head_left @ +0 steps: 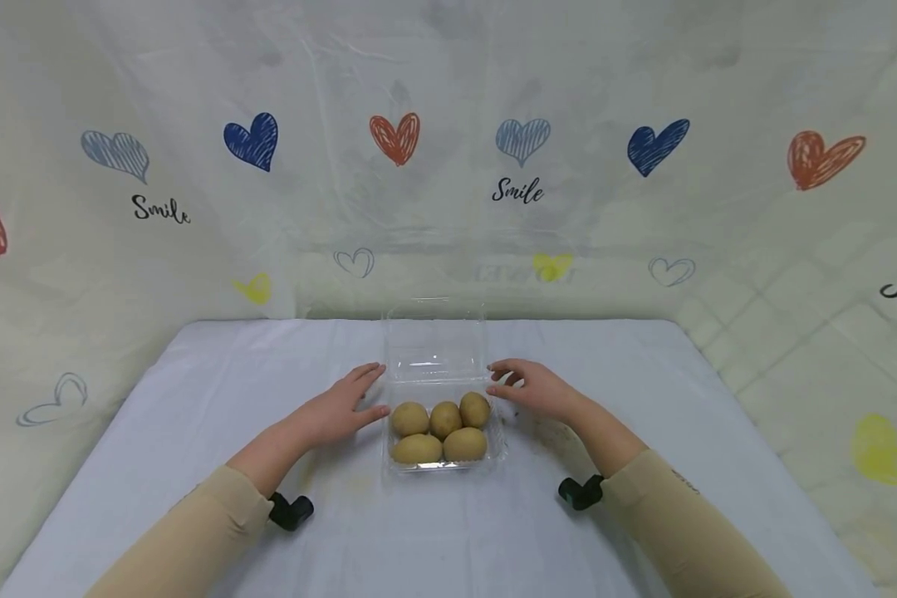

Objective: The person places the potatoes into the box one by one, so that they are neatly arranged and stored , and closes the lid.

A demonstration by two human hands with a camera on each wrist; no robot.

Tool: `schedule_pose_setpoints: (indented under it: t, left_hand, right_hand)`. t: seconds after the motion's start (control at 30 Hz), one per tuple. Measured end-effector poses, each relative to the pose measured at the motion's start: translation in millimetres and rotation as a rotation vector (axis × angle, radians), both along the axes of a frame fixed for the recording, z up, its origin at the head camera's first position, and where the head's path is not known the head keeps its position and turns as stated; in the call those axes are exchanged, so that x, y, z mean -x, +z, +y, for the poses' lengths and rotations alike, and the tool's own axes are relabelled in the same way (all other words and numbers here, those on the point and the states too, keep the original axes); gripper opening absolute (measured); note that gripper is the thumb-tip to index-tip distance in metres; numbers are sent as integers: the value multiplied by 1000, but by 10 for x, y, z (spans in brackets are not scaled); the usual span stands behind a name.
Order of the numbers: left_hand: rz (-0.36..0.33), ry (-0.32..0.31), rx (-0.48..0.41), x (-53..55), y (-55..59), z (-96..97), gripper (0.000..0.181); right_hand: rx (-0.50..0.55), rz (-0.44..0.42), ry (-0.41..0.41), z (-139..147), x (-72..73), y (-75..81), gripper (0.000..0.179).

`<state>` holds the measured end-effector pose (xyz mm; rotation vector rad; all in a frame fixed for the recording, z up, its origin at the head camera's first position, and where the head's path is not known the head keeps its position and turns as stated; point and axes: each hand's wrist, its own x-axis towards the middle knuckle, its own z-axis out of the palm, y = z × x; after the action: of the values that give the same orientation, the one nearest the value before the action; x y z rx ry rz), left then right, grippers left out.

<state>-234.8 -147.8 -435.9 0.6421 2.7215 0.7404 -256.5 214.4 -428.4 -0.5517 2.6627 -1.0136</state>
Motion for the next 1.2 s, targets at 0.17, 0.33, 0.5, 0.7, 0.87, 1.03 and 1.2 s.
schedule_pose_setpoints:
  t: [0.17,0.33,0.5,0.7,0.87,1.03,1.2]
  left_hand:
    - [10,34,-30,-16,17,25,80]
    - [21,63,-77,-51,37,35,76]
    - [44,80,-103,-106,70,26,72]
    - [92,56,-118,-203,106,13,69]
    - [96,52,-99,-327,140,1,63]
    - [103,53,-81,-425,155,-26,67]
    - [129,31,-98,-483,196,-20,72]
  right_hand:
    - [-3,20,0,2,-27,35,53]
    - [0,38,3,24,-71,72,55]
    - [35,58,12,52,-136,114,54]
    - [45,68,66,141,-236,119,49]
    - [27,54,96,231,-319,126,49]
    - [67,45,115,274,-380,128,48]
    - [111,-4,99,258,-421,155,49]
